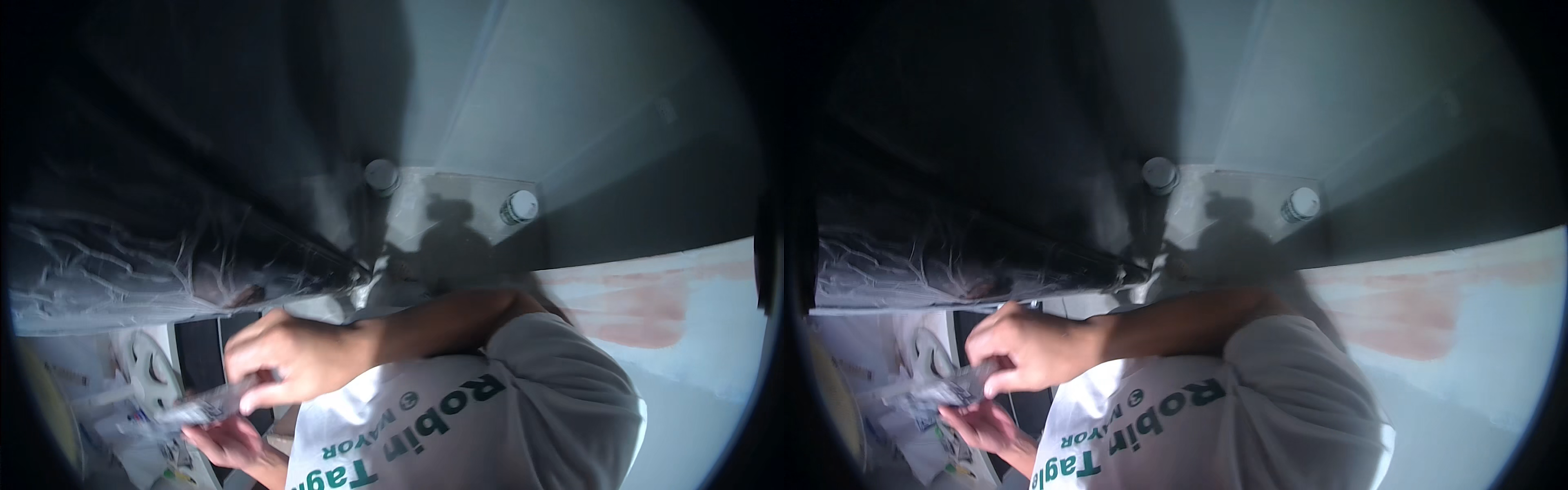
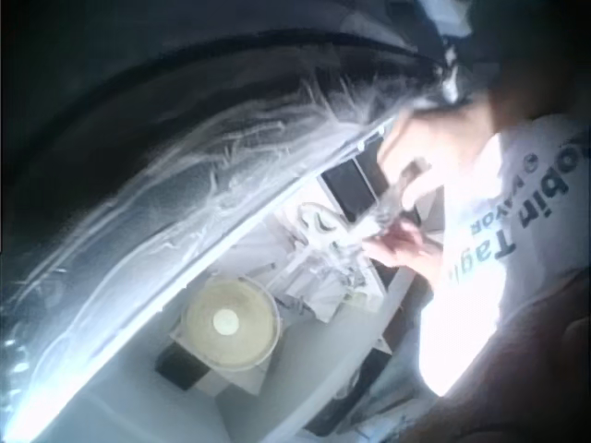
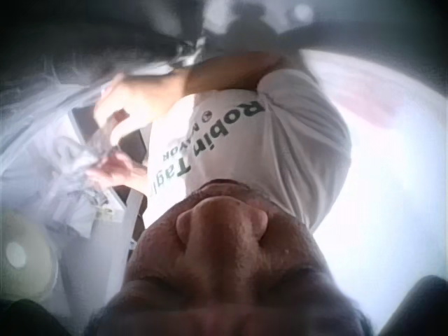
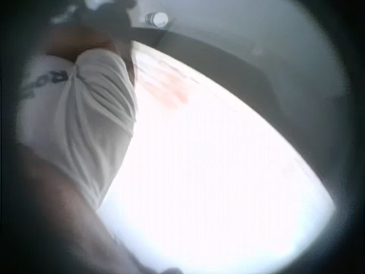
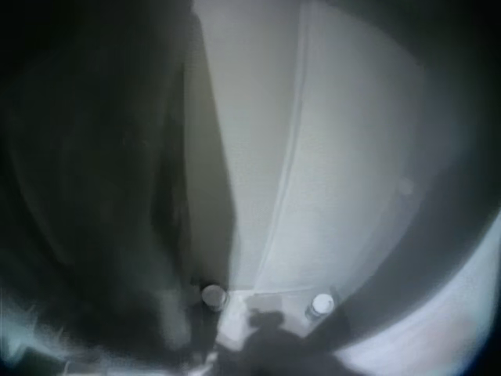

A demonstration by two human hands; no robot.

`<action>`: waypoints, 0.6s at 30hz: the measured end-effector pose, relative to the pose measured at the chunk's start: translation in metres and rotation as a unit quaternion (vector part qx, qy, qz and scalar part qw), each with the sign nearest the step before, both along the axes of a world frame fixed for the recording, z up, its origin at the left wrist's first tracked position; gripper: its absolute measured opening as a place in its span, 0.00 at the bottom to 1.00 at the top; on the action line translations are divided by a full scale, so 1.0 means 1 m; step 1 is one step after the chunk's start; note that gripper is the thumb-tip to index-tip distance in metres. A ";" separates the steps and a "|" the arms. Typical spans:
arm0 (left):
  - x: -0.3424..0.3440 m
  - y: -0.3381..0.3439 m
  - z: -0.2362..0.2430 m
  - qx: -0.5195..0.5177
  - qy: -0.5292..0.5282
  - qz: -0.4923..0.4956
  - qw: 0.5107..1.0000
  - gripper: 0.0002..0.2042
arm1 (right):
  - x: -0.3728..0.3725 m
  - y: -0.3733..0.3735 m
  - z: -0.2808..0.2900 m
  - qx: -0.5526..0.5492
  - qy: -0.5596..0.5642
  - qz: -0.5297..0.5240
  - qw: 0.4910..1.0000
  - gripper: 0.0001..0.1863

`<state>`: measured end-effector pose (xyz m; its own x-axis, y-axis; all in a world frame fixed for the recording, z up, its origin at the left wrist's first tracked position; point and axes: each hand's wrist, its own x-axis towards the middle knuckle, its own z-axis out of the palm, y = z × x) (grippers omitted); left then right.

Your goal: The person mixes a white liquid in a paint can with a wooden stick, then uses a putty knife to scoop a reddish paste from a container and spread it onto a small metal square. The person then rubs the paste onto the metal square with a sanding block.

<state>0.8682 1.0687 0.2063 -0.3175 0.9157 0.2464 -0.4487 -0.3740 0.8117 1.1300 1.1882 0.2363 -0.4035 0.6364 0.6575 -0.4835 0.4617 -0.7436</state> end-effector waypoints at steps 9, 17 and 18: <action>-0.060 0.072 -0.033 -0.176 0.022 0.314 0.933 0.11 | -0.061 0.037 -0.006 0.109 -0.261 -0.108 0.953 0.11; -0.020 0.020 -0.017 -0.077 -0.107 0.367 0.921 0.11 | -0.140 0.013 0.014 0.264 -0.317 -0.011 0.911 0.16; -0.023 0.021 -0.040 -0.058 -0.108 0.364 0.923 0.09 | -0.145 0.018 -0.010 0.271 -0.315 0.007 0.910 0.18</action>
<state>0.8454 1.0894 0.1661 -0.8894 0.4567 0.0186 -0.2691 -0.5560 0.7864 0.9853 1.2060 0.2261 -0.8147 0.2798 0.5079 -0.0486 0.8399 -0.5406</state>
